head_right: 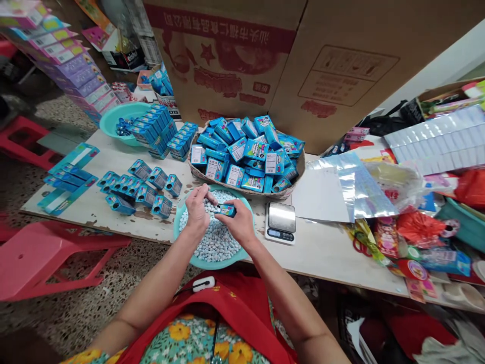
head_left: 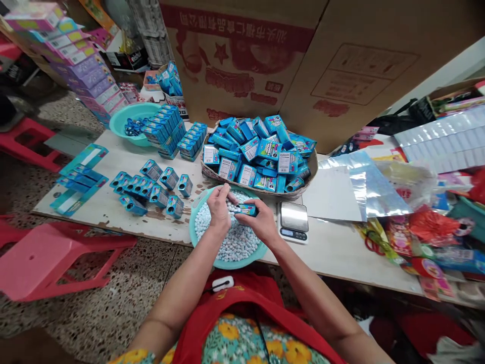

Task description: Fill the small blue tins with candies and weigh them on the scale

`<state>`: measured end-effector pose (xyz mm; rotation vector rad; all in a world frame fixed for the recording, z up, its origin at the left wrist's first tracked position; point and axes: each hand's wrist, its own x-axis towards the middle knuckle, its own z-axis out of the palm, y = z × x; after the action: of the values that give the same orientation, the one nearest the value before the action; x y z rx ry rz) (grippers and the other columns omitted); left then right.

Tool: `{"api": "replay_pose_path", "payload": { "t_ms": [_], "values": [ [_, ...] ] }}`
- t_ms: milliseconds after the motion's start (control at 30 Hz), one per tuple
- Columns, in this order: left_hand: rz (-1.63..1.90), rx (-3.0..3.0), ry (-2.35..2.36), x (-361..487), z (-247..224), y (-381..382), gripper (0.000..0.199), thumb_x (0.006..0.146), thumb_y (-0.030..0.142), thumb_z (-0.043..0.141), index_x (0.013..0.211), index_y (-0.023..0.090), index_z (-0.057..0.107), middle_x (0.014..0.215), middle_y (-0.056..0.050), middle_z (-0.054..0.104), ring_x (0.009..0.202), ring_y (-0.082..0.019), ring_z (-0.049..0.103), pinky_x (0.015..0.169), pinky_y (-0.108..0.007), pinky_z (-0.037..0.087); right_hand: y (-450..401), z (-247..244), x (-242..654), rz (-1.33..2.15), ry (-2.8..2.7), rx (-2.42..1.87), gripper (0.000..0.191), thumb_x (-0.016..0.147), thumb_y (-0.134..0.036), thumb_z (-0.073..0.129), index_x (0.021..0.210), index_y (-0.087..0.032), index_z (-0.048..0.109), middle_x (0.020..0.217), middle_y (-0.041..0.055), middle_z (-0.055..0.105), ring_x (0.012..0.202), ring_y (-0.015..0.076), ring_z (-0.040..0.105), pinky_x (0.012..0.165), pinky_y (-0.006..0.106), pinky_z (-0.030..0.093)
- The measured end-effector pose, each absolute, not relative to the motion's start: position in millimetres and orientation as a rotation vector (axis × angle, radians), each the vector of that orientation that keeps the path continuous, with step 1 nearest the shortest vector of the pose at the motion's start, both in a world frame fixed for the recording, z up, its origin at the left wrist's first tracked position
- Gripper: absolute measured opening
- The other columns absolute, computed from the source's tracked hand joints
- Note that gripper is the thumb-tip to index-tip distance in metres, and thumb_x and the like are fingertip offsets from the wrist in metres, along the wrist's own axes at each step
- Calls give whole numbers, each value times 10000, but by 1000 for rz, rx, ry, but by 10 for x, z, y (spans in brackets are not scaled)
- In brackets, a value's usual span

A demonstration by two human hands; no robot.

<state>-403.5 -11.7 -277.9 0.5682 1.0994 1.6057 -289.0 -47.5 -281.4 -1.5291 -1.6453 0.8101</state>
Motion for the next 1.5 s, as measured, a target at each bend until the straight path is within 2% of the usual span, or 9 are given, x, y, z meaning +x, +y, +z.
{"api": "replay_pose_path", "payload": {
  "t_ms": [333, 667, 800, 867, 967, 1033, 1200, 1367, 1500],
  "values": [
    [1500, 602, 1086, -3921, -2735, -21, 272, 780, 427, 609, 781, 158, 575, 501, 27, 535, 499, -127, 575, 549, -240, 449, -373, -2845, -2787, 849, -1609, -1469, 352, 674, -376, 753, 957, -205, 635, 914, 32, 659, 856, 210, 602, 781, 334, 461],
    [1474, 699, 899, -3915, -2555, -84, 237, 808, 405, 571, 806, 173, 615, 647, -22, 590, 604, -152, 607, 621, -288, 488, -460, -2828, -2626, 988, -1442, -1445, 381, 642, -379, 778, 962, -218, 650, 926, 21, 675, 863, 205, 617, 810, 338, 480],
    [1451, 802, 1161, -4070, -3055, 113, 290, 818, 456, 536, 739, 185, 606, 621, -11, 552, 572, -144, 549, 617, -303, 476, -586, -2892, -2411, 1037, -1327, -1475, 412, 622, -411, 799, 959, -220, 659, 949, 29, 672, 861, 212, 624, 811, 350, 492],
    [1318, 1129, 1365, -4107, -3432, 230, 269, 809, 430, 556, 721, 186, 627, 723, -45, 600, 719, -177, 581, 758, -343, 473, -643, -2937, -2297, 1037, -1284, -1489, 425, 623, -417, 801, 973, -220, 662, 969, 38, 667, 875, 217, 626, 818, 358, 496],
    [1031, 1675, 1516, -4058, -3858, 323, 219, 799, 384, 589, 892, 205, 674, 1050, -96, 621, 1048, -248, 530, 990, -410, 355, -695, -2946, -2170, 1020, -1291, -1500, 409, 632, -415, 796, 967, -218, 668, 973, 47, 668, 900, 225, 627, 833, 372, 502],
    [832, 1919, 1541, -4000, -3972, 309, 259, 816, 396, 577, 987, 222, 662, 1115, -93, 598, 1096, -257, 490, 1019, -421, 315, -706, -2901, -2122, 1025, -1286, -1477, 411, 631, -411, 798, 973, -223, 668, 984, 50, 672, 910, 229, 630, 835, 377, 509],
    [549, 2100, 1602, -3998, -3959, 116, 248, 840, 426, 532, 856, 212, 655, 942, -105, 605, 958, -258, 511, 918, -401, 367, -663, -2823, -2114, 987, -1261, -1483, 427, 626, -412, 803, 983, -222, 664, 978, 57, 679, 873, 231, 641, 789, 370, 524],
    [985, 1614, 1696, -4093, -3984, 18, 148, 738, 348, 643, 679, 213, 624, 740, -50, 598, 783, -200, 532, 756, -293, 403, -622, -2959, -2190, 898, -1361, -1601, 404, 654, -436, 777, 967, -211, 657, 921, 45, 675, 844, 219, 631, 779, 351, 499],
    [1216, 953, 1613, -4099, -3777, 12, 272, 696, 434, 678, 631, 194, 567, 543, 29, 476, 511, -112, 426, 514, -231, 347, -637, -2989, -2259, 836, -1453, -1602, 382, 667, -435, 768, 951, -210, 649, 930, 48, 662, 856, 219, 621, 791, 350, 488]
  ]
}}
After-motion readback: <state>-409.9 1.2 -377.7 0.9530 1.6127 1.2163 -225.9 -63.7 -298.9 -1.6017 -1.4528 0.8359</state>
